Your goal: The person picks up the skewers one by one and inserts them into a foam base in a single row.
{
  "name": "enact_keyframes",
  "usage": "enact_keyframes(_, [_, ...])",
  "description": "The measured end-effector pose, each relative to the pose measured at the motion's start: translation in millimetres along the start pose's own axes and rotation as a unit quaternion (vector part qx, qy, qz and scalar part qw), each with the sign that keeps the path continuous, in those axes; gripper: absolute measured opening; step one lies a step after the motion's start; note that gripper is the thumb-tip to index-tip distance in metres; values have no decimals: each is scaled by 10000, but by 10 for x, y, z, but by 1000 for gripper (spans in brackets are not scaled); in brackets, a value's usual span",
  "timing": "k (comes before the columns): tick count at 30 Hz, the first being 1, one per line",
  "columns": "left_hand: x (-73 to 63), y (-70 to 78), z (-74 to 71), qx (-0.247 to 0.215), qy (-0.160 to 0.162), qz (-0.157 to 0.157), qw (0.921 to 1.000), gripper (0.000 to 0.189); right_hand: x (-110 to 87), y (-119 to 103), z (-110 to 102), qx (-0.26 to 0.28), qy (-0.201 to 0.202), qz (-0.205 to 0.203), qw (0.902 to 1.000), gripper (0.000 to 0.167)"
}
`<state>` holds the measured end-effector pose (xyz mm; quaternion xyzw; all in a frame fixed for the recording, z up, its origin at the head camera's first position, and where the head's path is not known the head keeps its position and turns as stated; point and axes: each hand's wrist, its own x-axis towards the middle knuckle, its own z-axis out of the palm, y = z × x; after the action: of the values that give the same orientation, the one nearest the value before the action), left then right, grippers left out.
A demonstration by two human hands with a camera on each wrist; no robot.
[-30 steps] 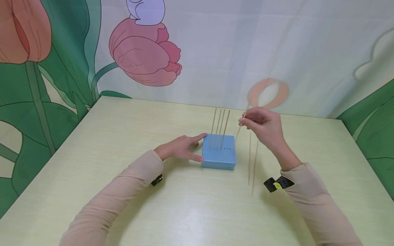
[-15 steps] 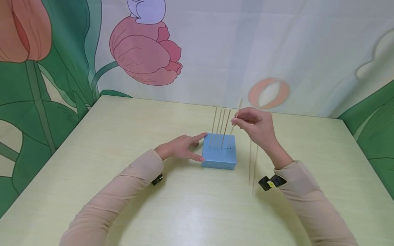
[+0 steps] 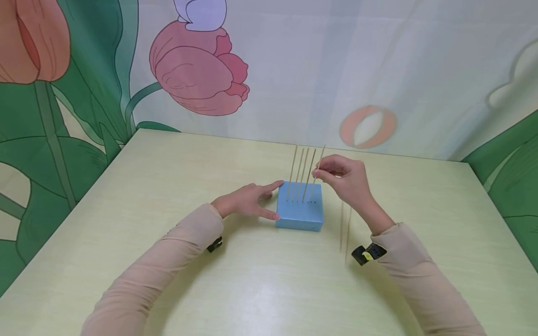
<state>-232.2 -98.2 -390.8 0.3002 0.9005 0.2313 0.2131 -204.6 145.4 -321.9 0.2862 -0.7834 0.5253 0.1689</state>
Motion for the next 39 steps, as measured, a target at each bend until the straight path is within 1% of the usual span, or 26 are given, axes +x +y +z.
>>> enact_keyframes(2, [4, -1, 0, 11, -1, -10, 10000, 94, -9, 97, 12, 29, 0, 13, 10000, 6])
enact_keyframes(3, [5, -2, 0, 19, -5, -13, 10000, 94, -11, 107, 18, 38, -15, 27, 10000, 6])
enact_keyframes(9, [7, -7, 1, 45, -10, 14, 10000, 94, -16, -88, 37, -58, -147, 247, 9996, 5])
enact_keyframes(16, [0, 17, -8, 75, 6, 57, 10000, 94, -21, -74, 36, 90, -212, 398, 9989, 5])
enact_keyframes(22, [-6, 30, -10, 76, 6, 30, 10000, 93, -35, -50, 40, 254, -196, 375, 9988, 5])
enact_keyframes(27, [-8, 26, -5, 17, 9, 38, 10000, 94, -43, -42, 38, 227, -201, 330, 9990, 4])
enact_keyframes(33, [-5, 16, 2, 13, 34, 20, 10000, 94, -50, -47, 26, 209, -247, 370, 9988, 5])
enact_keyframes(37, [-3, 10, 0, 23, 17, 28, 10000, 94, -62, 76, 12, 320, -284, 660, 9969, 6])
enact_keyframes(39, [-4, 6, -4, 29, -4, 37, 10000, 93, -74, 147, -5, 326, -329, 782, 9959, 10])
